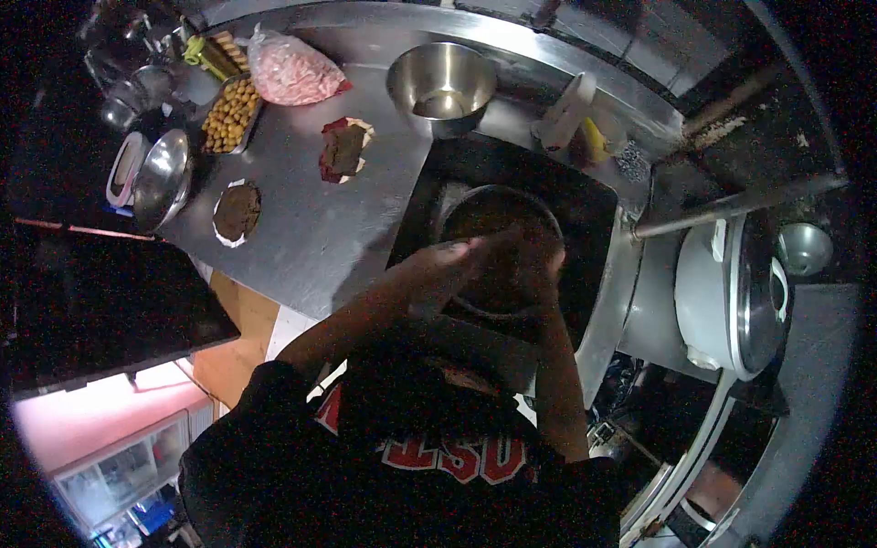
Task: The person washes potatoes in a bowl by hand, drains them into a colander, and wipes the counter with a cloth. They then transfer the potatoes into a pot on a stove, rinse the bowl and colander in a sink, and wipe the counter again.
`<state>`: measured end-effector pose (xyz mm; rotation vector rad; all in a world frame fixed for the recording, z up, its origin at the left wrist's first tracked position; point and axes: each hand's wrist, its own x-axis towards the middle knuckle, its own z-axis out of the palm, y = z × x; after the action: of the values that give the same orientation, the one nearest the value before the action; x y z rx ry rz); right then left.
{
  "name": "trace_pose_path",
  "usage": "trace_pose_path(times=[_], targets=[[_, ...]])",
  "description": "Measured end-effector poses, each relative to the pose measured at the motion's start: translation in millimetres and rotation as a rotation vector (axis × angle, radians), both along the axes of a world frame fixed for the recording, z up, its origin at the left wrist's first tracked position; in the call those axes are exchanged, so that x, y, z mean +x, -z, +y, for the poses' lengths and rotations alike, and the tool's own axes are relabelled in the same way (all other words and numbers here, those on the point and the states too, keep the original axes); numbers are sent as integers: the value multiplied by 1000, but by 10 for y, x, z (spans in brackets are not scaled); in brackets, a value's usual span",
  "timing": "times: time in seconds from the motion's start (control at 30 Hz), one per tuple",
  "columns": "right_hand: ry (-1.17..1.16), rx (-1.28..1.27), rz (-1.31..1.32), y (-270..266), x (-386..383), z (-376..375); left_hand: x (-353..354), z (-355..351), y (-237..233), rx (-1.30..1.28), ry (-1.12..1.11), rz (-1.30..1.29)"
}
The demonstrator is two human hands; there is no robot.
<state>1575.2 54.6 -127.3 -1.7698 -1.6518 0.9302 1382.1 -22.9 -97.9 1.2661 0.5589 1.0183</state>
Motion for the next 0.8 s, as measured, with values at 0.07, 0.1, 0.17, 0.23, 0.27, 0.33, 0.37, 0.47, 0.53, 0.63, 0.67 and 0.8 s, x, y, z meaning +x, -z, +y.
trace_pose_path(times=[0.07,0.1,0.17,0.23,0.27,0.33,0.37,0.47,0.53,0.63,0.67,0.8], targets=[[-49,49,62,-3,-78,-86,-19,-31,53,-340,-11,-175],[-113,98,124,-8,-121,-127,-11,-36,55,-605,-44,-348],[-313,385,-212,-34,-181,-179,45,1,254,-646,-95,-482],[-508,645,-561,-82,-319,-284,84,32,346,-701,-140,-613],[-542,323,-71,-137,-431,-374,92,67,363,-681,-240,-404],[-480,-5,420,-86,-568,-607,122,100,426,-673,-283,-177],[-516,28,463,14,-610,-711,142,143,471,-875,-258,-422],[-538,-12,456,-104,-538,-800,153,251,799,-1076,-219,-571],[-538,-92,412,-54,-458,-827,122,340,1296,-688,-142,-61],[-471,43,244,243,-357,-906,161,197,1262,-969,-70,1],[-540,55,77,120,-327,-885,161,105,1275,-1025,-26,-90],[-609,153,-54,808,-95,-820,285,102,1483,-383,150,186]])
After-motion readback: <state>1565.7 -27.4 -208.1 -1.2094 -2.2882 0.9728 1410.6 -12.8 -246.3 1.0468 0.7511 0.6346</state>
